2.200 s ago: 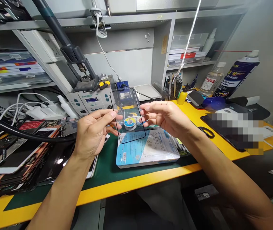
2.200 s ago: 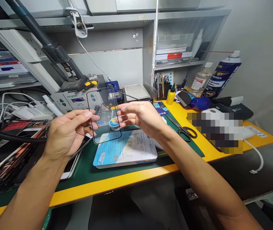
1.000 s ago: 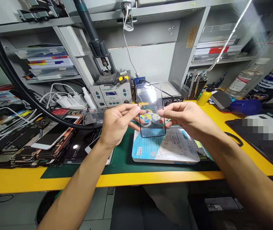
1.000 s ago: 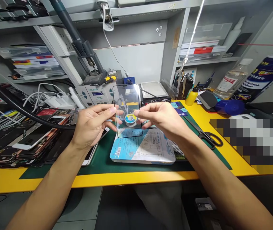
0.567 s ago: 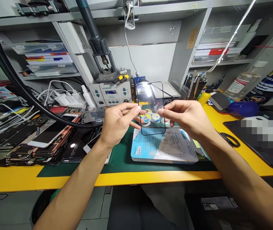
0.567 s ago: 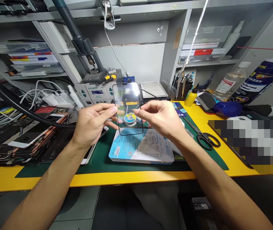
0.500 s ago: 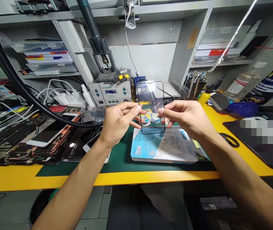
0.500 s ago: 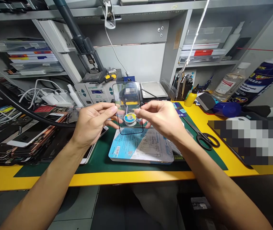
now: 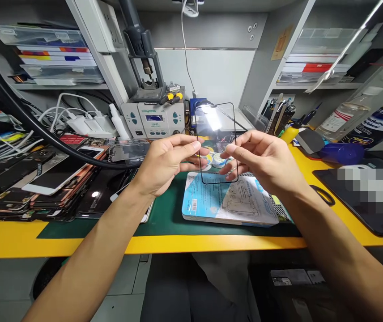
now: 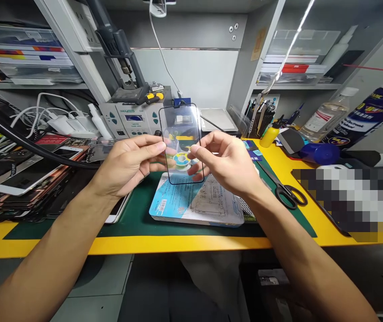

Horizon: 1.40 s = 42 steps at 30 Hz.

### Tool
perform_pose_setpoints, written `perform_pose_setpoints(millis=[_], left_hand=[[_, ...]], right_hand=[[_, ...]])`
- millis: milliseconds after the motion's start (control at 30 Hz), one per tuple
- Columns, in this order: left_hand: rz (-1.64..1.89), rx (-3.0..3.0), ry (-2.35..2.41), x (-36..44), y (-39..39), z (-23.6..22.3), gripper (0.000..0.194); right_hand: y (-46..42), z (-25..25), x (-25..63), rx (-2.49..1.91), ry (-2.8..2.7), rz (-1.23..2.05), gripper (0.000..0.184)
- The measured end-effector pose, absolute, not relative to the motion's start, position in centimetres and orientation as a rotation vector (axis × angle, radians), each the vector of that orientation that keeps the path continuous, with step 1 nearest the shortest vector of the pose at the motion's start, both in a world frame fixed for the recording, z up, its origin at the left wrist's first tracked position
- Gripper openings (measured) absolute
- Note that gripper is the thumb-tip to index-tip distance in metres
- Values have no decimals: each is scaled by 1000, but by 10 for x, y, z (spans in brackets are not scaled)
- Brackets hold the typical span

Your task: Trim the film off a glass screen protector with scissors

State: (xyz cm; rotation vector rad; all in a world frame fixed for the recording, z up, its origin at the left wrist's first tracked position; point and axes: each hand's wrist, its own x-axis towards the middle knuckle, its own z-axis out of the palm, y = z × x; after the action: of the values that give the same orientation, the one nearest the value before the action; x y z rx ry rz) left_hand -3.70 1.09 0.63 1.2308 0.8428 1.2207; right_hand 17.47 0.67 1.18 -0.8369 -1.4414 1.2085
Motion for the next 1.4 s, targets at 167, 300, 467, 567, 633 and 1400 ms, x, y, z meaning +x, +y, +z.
perform_pose_setpoints(millis=[167,300,467,567,633,1400], left_hand=[[1207,1186,813,-38,11,7,16],[1210,1169,838,-37,11,7,16],[1223,1168,847,-36,12,7,17],[1220,1165,846,-35,12,7,15],[1219,1163,839,-35,12,7,14],[1279,1172,877,-32,11,7,14]], right_hand=[[6,13,174,-894,-1420,1210,24],[8,13,174,-915,-1399,1230,26],[7,12,174,-916,-1392,1226,26],[6,13,173,-921,-1391,1226,25],[6,13,172,-923,-1390,1221,25],[8,10,172,-1027,-1476,1056,29]])
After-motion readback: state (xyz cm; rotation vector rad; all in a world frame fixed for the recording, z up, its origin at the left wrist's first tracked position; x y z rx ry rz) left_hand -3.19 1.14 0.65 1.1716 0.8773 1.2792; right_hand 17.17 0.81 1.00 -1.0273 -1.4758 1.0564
